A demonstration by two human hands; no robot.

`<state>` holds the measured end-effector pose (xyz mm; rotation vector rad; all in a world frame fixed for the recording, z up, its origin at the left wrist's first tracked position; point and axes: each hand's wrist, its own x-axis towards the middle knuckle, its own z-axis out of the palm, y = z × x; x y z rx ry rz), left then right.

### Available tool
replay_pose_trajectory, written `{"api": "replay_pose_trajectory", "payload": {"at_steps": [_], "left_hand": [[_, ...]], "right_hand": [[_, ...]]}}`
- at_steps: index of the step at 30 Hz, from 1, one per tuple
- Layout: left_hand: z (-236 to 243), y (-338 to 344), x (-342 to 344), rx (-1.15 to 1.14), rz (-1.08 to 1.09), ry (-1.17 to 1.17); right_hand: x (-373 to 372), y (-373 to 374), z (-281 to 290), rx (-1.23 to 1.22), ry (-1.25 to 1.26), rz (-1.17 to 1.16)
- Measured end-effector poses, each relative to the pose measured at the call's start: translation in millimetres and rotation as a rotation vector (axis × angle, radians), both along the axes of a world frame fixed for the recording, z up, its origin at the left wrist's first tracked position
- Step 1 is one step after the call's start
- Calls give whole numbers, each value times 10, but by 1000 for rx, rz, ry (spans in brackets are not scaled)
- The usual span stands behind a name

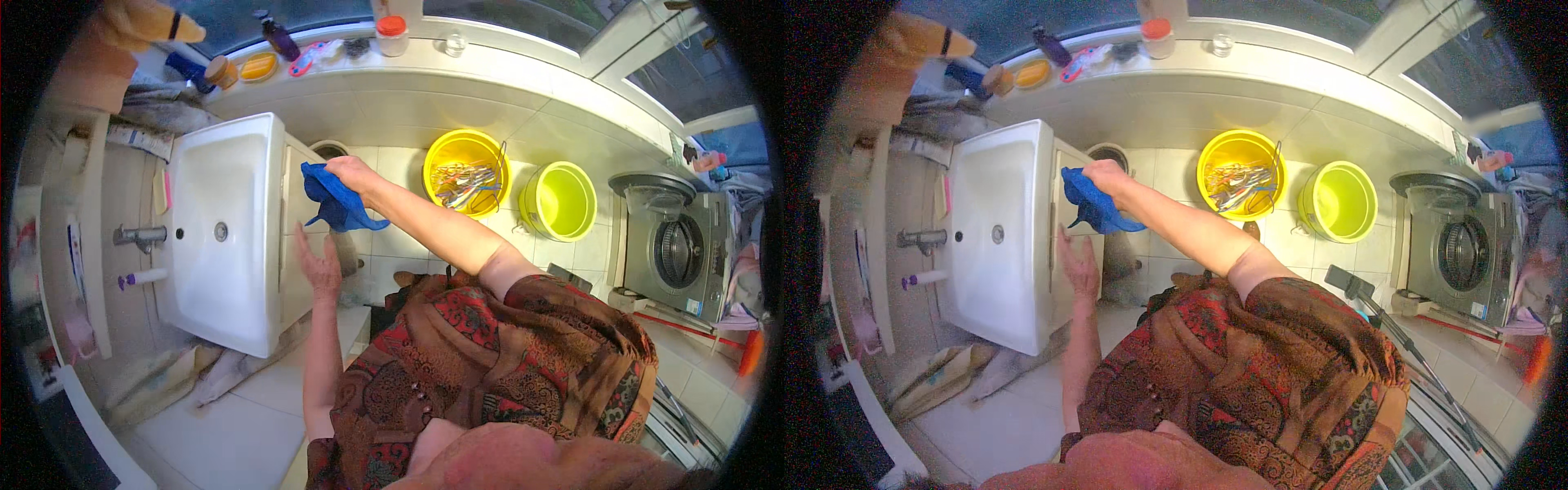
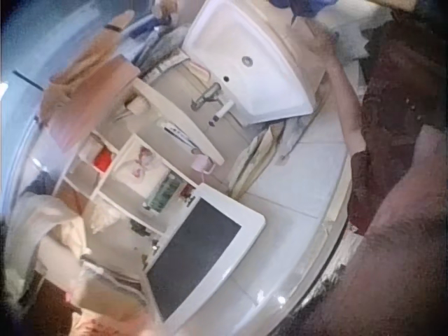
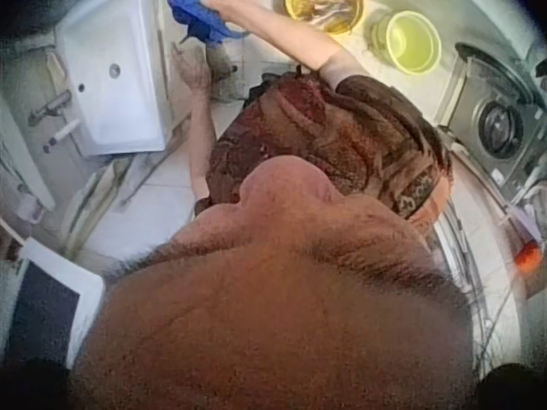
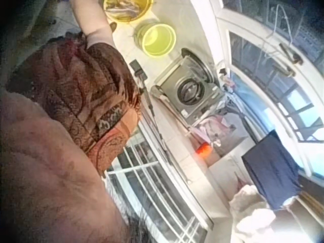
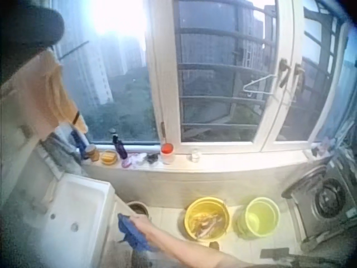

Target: Using a cloth to clean a sliding glass door and the surrounding frame.

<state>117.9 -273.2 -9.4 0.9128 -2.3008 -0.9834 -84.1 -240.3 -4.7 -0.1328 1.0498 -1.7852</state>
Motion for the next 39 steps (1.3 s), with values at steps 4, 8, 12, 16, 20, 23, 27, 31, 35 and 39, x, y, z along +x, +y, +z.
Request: {"api": "replay_pose_trajectory", "payload": {"at_steps": [4,8,12,16,20,23,27,31,35,39], "left_hand": [[188,553,-835,1196,128,94],[-3,858,-1552,1648,-175,365],[-111,1160,-2368,1452,-183,307],[-390,1558,-3241,1342,-164,145],[-505,2132,-4250,971,-412,238],[-620,2370,-4849,285,-665,347],[-722,2745,-5169,-281,-984,55],[-1008,2722,-5152,-433,-1008,-115],[-1106,2610,-5059,-522,-1036,-144],[-1228,2073,-4891,-319,-652,-123]], "right_hand": [[-487,549,77,-98,21,-68],[-1014,1155,122,-76,136,-6],[-1558,1765,-105,-54,111,-105],[-2170,2413,-257,157,398,-351],[-2974,3129,-355,349,575,-654],[-3618,3772,-504,648,949,-754],[-4200,4677,-1037,1268,1633,-471],[-4140,4344,-1178,1319,1720,-399],[-3979,3759,-1205,1252,1757,-452],[-3803,2862,-1127,1122,1763,-258]]}}
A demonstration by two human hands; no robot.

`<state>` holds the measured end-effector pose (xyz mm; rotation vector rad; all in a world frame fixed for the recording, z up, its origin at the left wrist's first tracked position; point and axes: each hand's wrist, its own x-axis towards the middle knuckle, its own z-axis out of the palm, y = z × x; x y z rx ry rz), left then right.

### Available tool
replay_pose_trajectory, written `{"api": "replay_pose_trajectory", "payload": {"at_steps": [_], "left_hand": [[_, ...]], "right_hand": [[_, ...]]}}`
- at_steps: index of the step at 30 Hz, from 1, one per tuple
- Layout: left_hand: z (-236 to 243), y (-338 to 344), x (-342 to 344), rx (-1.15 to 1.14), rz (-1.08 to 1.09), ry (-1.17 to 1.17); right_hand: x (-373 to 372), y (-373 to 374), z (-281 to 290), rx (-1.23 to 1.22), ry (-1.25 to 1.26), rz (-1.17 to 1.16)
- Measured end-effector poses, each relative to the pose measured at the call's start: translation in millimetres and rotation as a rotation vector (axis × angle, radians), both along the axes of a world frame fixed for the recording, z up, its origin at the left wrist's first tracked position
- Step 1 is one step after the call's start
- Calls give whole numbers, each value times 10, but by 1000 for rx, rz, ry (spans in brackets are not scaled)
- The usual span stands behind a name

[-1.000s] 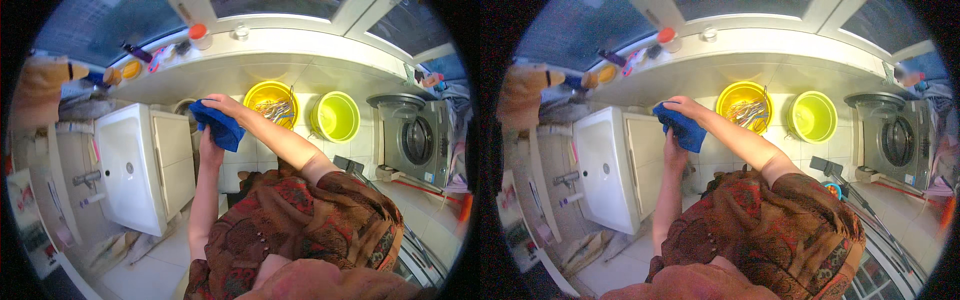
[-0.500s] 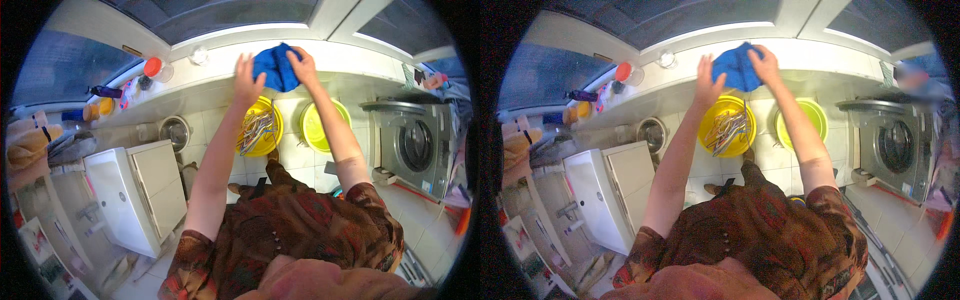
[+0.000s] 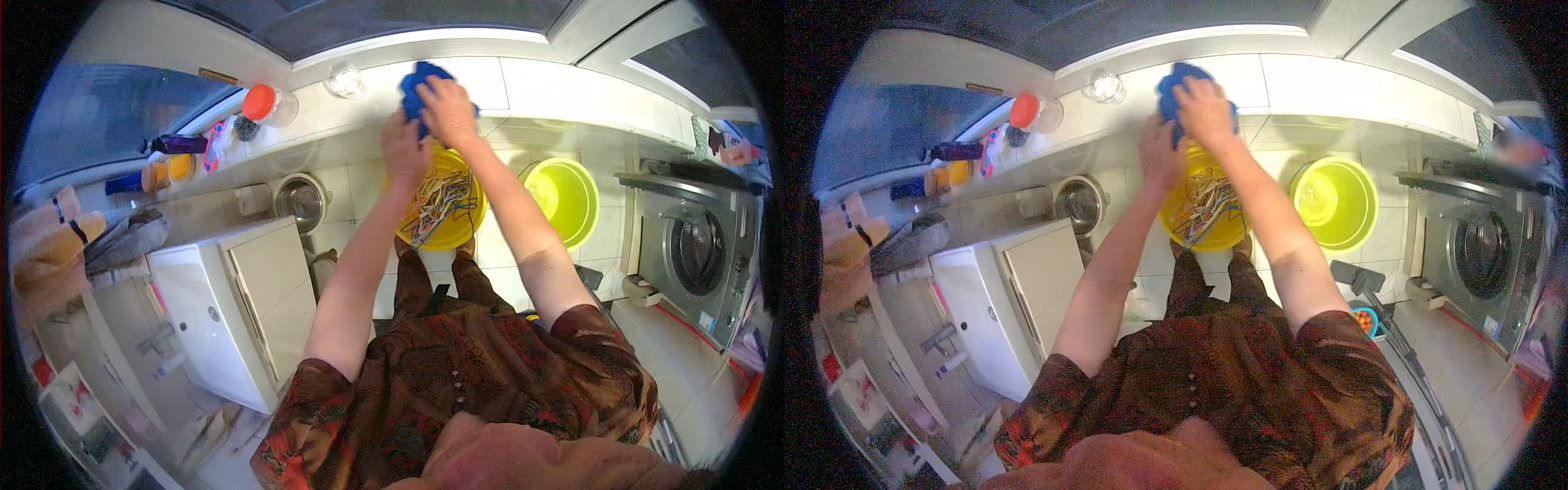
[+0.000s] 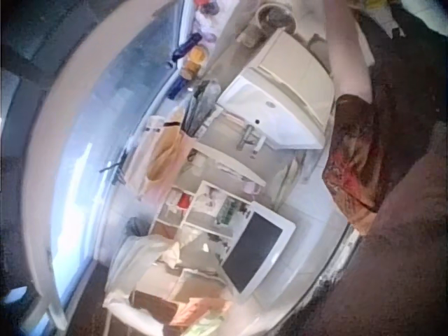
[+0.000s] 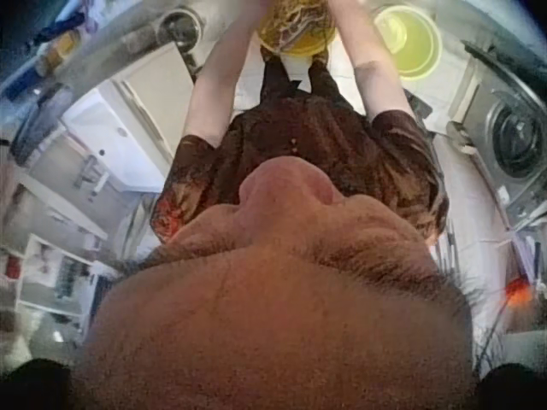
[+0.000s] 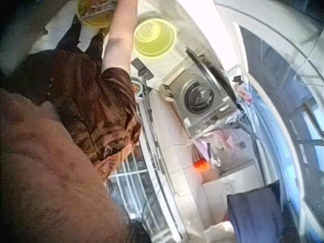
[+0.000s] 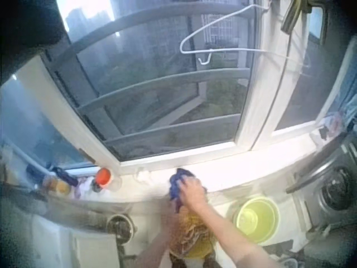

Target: Using a cloth to clean a sliding glass door and the surrounding frame.

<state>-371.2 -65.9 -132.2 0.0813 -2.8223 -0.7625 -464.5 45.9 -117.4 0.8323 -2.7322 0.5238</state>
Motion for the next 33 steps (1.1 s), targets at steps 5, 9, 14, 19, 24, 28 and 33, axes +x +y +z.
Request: {"api": "replay_pose_trajectory", "payload": {"at_steps": [5,9,14,19,24,28,33], "left_hand": [[-11,-873,243,-251,-65,20],[-31,-1329,311,-223,-58,83],[-57,-1837,420,-251,19,87],[-2,-2205,531,-197,74,164],[95,-2172,569,-159,12,64],[-5,-1793,650,-243,-212,99],[227,-840,513,-209,-423,28]], "right_hand": [[84,-114,-117,-35,40,-40],[145,404,7,126,180,-388],[676,-730,-99,180,112,-11],[734,-1930,118,27,51,140],[713,-1695,156,107,-9,94],[509,-475,52,162,41,-244],[-18,1000,271,255,64,-568]]}}
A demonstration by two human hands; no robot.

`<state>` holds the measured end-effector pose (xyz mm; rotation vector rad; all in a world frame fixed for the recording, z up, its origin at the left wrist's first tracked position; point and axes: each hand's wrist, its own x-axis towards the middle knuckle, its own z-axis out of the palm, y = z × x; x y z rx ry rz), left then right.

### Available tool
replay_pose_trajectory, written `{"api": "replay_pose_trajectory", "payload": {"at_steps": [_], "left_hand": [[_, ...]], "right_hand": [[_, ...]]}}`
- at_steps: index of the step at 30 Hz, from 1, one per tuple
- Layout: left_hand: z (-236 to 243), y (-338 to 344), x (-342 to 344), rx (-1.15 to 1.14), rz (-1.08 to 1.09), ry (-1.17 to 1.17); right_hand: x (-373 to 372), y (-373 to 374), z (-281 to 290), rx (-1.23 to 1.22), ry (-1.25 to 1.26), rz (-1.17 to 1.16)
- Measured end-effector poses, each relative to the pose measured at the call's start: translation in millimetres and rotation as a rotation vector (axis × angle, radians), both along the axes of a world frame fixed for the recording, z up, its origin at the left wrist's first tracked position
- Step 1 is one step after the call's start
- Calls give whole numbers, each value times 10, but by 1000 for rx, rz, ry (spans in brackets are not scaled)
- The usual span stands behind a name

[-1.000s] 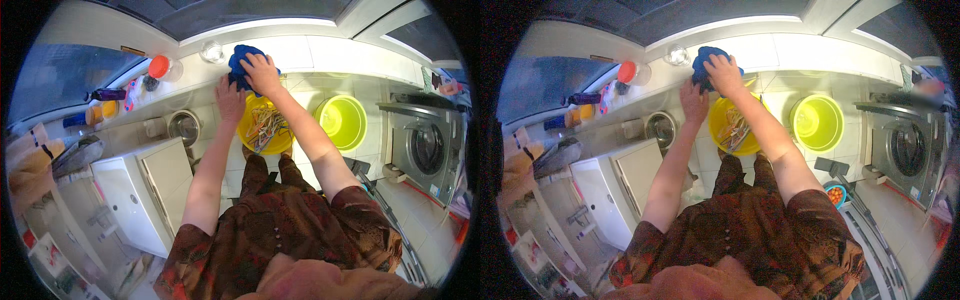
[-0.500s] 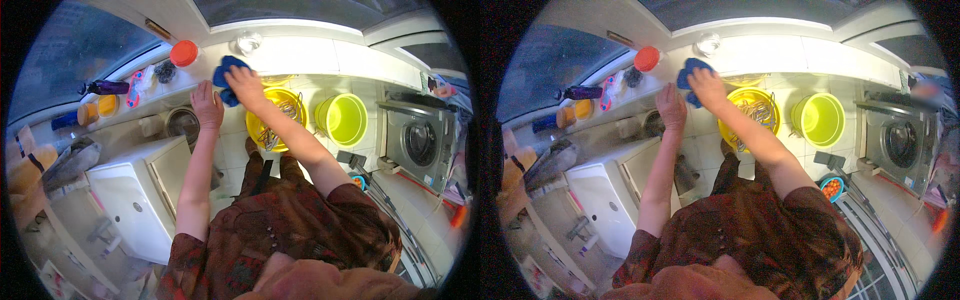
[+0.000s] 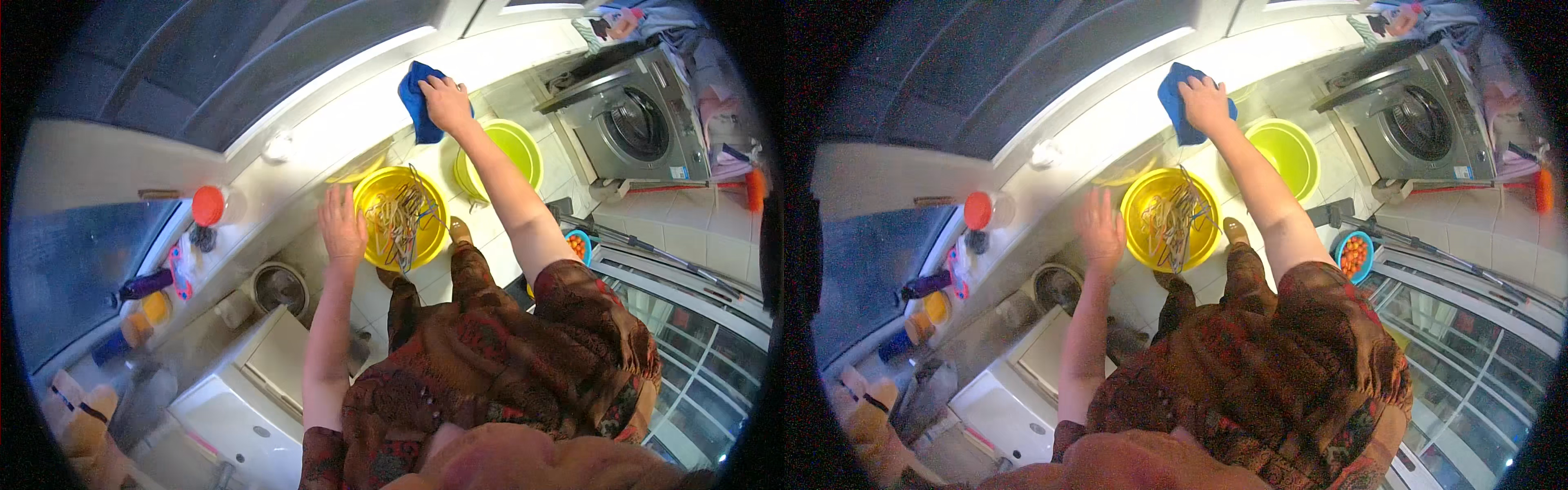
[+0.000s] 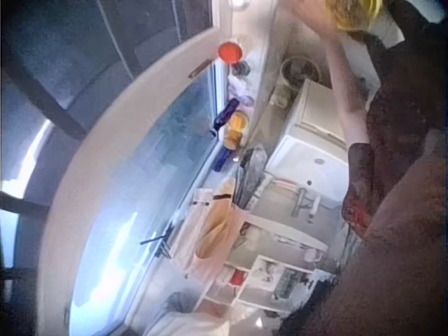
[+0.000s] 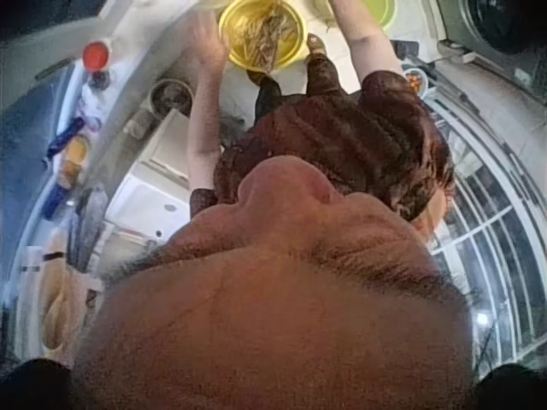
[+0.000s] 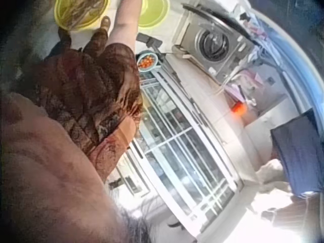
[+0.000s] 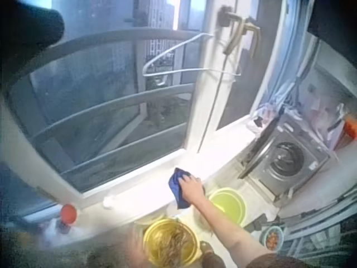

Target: Using a cloth to clean a sliding glass door and the surrounding frame.

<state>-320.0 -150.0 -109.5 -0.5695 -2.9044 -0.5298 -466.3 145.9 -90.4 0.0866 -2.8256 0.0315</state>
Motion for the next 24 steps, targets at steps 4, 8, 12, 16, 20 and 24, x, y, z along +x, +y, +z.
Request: {"api": "replay_pose_trajectory", "payload": {"at_steps": [4,8,12,16,20,24], "left_hand": [[-6,607,-242,156,-63,-41],[-53,1172,-601,115,-83,76],[43,1881,-1031,47,-143,81],[2,2726,-1425,22,-155,96],[-4,3192,-1723,-120,-236,6],[-76,3295,-1750,-234,-190,-28]], "right_hand": [[-258,-269,-208,-81,11,264],[-45,-187,-192,-224,141,413],[-444,1092,-234,-166,57,129],[-955,2781,-384,14,59,-80],[-973,3980,-171,124,43,-339],[-857,3734,-305,148,40,-356]]}}
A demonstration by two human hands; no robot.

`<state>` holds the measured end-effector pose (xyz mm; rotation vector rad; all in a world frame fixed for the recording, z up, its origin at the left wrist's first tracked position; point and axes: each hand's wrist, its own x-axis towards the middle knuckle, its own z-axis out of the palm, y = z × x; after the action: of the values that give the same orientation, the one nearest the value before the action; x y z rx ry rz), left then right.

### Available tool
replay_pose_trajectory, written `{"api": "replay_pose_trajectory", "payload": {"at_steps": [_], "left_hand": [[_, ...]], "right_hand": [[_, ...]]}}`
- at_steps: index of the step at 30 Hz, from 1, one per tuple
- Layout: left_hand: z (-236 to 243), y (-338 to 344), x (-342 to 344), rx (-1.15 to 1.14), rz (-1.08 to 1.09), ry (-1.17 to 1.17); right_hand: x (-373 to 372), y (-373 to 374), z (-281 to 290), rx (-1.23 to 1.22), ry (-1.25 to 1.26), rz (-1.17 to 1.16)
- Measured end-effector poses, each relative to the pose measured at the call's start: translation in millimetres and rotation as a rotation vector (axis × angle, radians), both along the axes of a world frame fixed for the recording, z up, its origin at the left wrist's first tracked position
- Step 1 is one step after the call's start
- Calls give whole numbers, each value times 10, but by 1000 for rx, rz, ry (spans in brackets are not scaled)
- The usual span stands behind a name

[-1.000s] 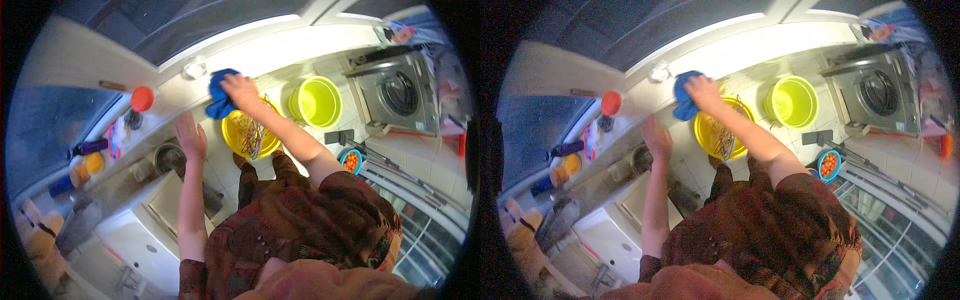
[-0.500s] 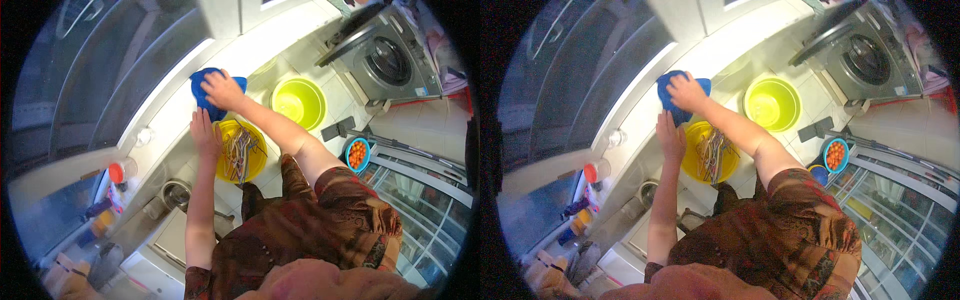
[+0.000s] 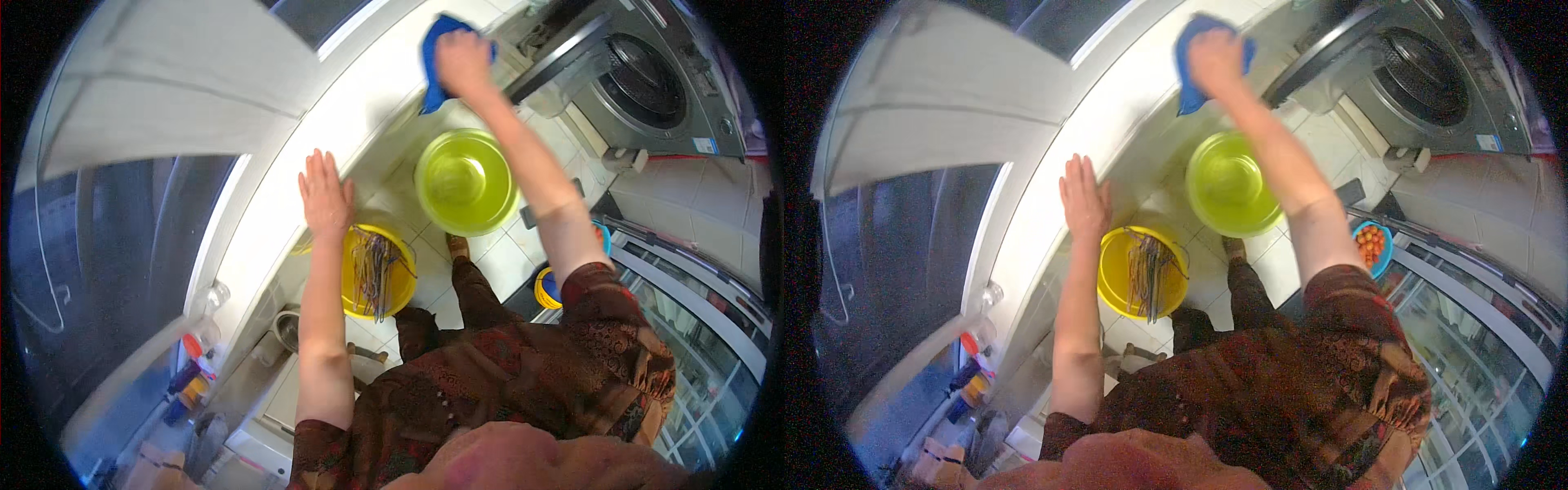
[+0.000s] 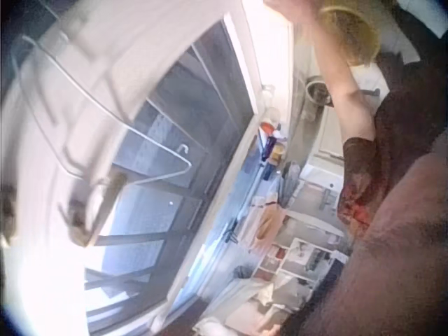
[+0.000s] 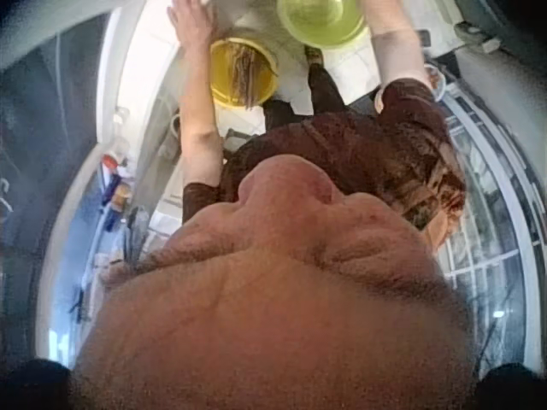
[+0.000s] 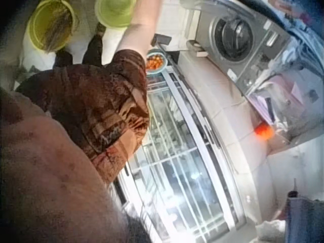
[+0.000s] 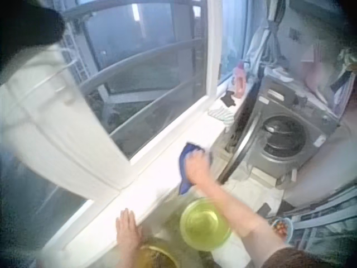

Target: Using a cloth to clean a sliding glass door and the surrounding frame.

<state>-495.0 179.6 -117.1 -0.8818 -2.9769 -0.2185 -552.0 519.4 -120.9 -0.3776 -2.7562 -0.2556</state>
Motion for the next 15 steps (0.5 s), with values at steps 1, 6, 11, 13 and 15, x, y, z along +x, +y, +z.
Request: {"api": "replay_pose_trajectory", "payload": {"at_steps": [1,6,11,13,15], "left_hand": [[2,6,2,-27,0,7],[-36,-64,27,-70,11,37],[-75,34,-23,-112,-13,74],[-74,-48,-12,-123,9,69],[-115,11,-29,-109,3,67]], "right_hand": [[56,-248,-29,-3,25,119],[256,-1173,65,-436,187,551],[-446,358,-157,-291,216,157],[-616,733,174,-313,116,-36],[-619,802,365,-406,-21,-162]]}}
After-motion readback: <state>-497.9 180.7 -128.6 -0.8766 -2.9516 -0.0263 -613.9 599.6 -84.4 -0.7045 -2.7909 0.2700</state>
